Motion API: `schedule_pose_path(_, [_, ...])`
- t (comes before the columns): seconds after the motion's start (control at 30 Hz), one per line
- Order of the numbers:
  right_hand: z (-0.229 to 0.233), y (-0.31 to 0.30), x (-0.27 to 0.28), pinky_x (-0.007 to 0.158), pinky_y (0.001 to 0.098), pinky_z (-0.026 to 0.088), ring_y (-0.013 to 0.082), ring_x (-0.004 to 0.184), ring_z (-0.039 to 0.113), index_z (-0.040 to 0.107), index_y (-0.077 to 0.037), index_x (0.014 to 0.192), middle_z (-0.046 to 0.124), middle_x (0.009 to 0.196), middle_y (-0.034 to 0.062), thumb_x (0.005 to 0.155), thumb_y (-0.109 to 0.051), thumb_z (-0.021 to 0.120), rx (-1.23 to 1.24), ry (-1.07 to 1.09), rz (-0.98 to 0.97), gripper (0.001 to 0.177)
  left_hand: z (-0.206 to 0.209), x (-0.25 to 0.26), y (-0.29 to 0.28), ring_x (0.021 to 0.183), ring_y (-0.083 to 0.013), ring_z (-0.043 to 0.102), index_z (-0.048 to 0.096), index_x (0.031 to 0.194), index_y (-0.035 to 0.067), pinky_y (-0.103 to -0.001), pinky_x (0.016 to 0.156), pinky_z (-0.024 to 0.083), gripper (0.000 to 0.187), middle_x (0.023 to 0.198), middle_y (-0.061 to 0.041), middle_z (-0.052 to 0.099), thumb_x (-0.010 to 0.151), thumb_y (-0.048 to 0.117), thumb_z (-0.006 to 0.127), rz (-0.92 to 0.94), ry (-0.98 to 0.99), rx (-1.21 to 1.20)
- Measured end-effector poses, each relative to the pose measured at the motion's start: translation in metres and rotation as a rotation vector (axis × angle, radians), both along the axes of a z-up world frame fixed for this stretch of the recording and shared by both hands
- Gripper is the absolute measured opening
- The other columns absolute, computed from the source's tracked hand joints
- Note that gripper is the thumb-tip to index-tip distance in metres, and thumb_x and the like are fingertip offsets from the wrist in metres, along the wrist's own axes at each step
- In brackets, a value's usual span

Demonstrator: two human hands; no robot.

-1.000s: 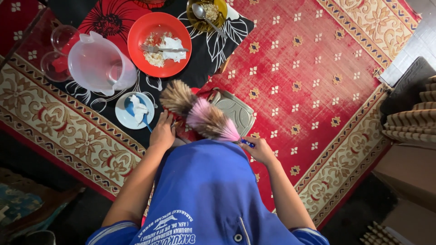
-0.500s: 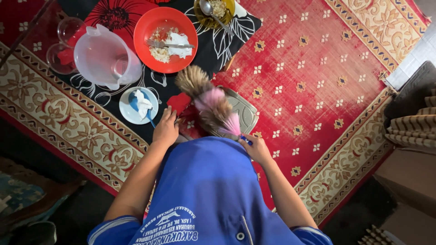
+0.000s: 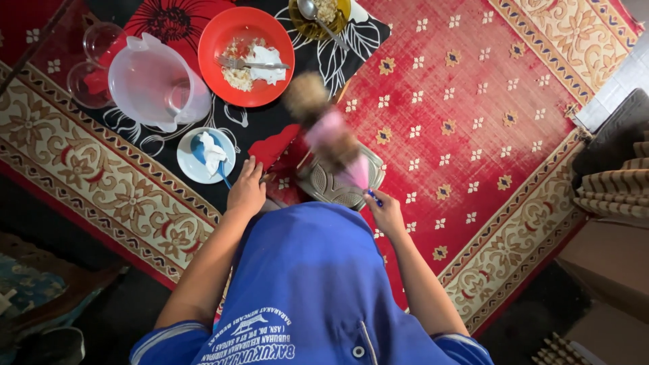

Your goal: The person uses a feather duster to wipe a table covered with leftover dishes and then cleans a plastic stool. The person moves items on the table to reach different areas and continues dusting the stool after clearing the table.

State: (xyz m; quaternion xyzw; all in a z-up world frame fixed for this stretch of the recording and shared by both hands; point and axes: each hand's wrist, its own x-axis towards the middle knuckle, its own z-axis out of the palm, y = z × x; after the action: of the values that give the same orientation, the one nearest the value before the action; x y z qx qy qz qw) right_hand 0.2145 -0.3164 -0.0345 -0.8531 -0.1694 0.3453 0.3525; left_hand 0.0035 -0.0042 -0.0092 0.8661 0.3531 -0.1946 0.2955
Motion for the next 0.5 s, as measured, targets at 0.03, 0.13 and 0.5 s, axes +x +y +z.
schedule_pose_path(0.03, [0.000, 0.000, 0.000, 0.081, 0.0402, 0.055, 0.0261, 0.085, 0.072, 0.079, -0.015, 0.112, 0.075, 0.084, 0.0131, 0.094, -0.035, 0.076, -0.006, 0.004, -0.015, 0.027, 0.001, 0.000, -0.002, 0.155, -0.0309, 0.027, 0.044, 0.154, 0.001, -0.038, 0.124, 0.036, 0.056, 0.168, -0.018, 0.027, 0.100, 0.012, 0.055, 0.024, -0.016, 0.008])
schedule_pose_path(0.13, [0.001, -0.003, 0.001, 0.082, 0.0404, 0.055, 0.0257, 0.087, 0.072, 0.079, -0.014, 0.111, 0.075, 0.084, 0.0135, 0.093, -0.034, 0.077, 0.010, 0.031, 0.002, 0.027, 0.002, -0.001, 0.000, 0.155, -0.0316, 0.027, 0.045, 0.153, 0.001, -0.039, 0.124, 0.036, 0.056, 0.168, -0.019, 0.028, 0.100, 0.011, 0.056, 0.032, -0.030, 0.009])
schedule_pose_path(0.5, [0.017, -0.010, 0.000, 0.085, 0.0469, 0.056, 0.0334, 0.095, 0.073, 0.078, -0.013, 0.117, 0.077, 0.096, 0.0197, 0.089, -0.030, 0.079, -0.019, 0.072, 0.129, 0.032, 0.004, 0.000, 0.005, 0.155, -0.0311, 0.027, 0.042, 0.154, 0.000, -0.037, 0.123, 0.038, 0.055, 0.167, -0.019, 0.027, 0.102, 0.012, 0.052, -0.012, 0.007, -0.018])
